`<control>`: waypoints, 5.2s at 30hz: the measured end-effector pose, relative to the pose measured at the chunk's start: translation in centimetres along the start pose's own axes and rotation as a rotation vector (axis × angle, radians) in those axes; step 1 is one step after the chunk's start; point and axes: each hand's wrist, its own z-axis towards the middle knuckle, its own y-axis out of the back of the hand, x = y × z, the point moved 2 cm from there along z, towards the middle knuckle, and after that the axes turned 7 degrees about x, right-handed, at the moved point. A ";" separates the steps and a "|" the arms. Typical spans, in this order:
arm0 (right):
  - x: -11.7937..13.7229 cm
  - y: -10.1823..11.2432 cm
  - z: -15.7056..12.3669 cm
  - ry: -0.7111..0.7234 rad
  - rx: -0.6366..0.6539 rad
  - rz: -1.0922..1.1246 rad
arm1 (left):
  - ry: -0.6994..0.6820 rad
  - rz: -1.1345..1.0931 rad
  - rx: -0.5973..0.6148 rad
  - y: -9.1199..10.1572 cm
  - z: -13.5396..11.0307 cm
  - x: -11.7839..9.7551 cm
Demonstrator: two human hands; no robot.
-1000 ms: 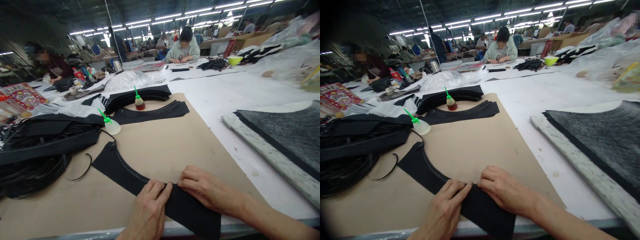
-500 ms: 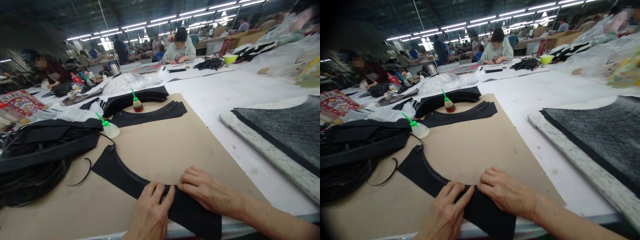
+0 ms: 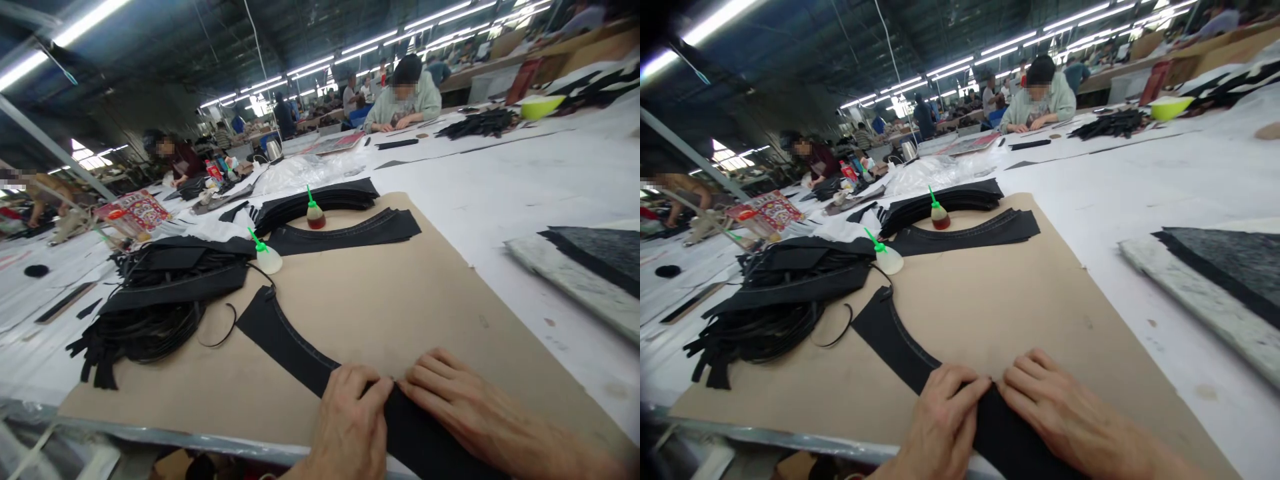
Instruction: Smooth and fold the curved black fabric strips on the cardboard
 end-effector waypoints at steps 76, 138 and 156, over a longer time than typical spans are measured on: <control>-2.3 3.3 -5.2 -0.231 0.029 0.076 | -0.274 0.199 0.130 -3.6 3.1 -2.0; 2.4 2.3 -7.2 -0.546 -0.218 -0.194 | -0.263 0.399 -0.008 -4.6 3.0 -3.4; 2.7 1.2 -4.5 -0.417 -0.180 -0.238 | -0.241 0.280 -0.345 -4.0 0.9 -2.7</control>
